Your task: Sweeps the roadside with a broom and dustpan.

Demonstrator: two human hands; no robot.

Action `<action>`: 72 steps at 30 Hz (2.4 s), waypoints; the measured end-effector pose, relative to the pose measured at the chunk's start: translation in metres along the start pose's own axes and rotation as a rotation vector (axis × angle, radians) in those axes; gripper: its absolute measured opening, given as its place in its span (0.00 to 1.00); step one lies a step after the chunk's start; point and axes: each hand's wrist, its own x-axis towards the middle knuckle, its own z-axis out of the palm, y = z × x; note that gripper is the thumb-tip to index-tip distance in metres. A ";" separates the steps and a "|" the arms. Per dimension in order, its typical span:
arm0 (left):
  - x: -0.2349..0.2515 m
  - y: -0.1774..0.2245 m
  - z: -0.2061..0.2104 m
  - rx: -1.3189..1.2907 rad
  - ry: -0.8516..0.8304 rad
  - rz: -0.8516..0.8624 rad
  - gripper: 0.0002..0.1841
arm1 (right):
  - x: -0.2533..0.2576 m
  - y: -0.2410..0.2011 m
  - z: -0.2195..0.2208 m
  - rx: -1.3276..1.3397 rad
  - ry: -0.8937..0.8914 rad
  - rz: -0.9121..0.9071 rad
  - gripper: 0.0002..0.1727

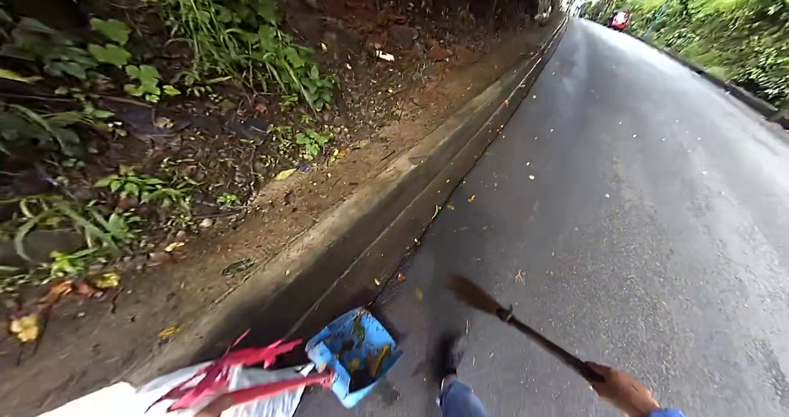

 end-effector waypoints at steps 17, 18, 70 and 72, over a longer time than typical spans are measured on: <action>0.154 0.159 0.222 0.240 -0.099 -0.029 0.27 | 0.177 -0.157 -0.125 -0.170 -0.163 -0.135 0.31; 0.160 0.164 0.230 0.241 -0.111 -0.025 0.26 | 0.185 -0.172 -0.114 -0.174 -0.146 -0.101 0.33; 0.379 0.552 0.630 0.184 -0.174 0.013 0.32 | 0.429 -0.148 -0.444 0.262 -0.260 0.160 0.29; 0.390 0.557 0.632 0.211 -0.185 0.019 0.31 | 0.423 -0.168 -0.455 0.231 -0.238 0.264 0.31</action>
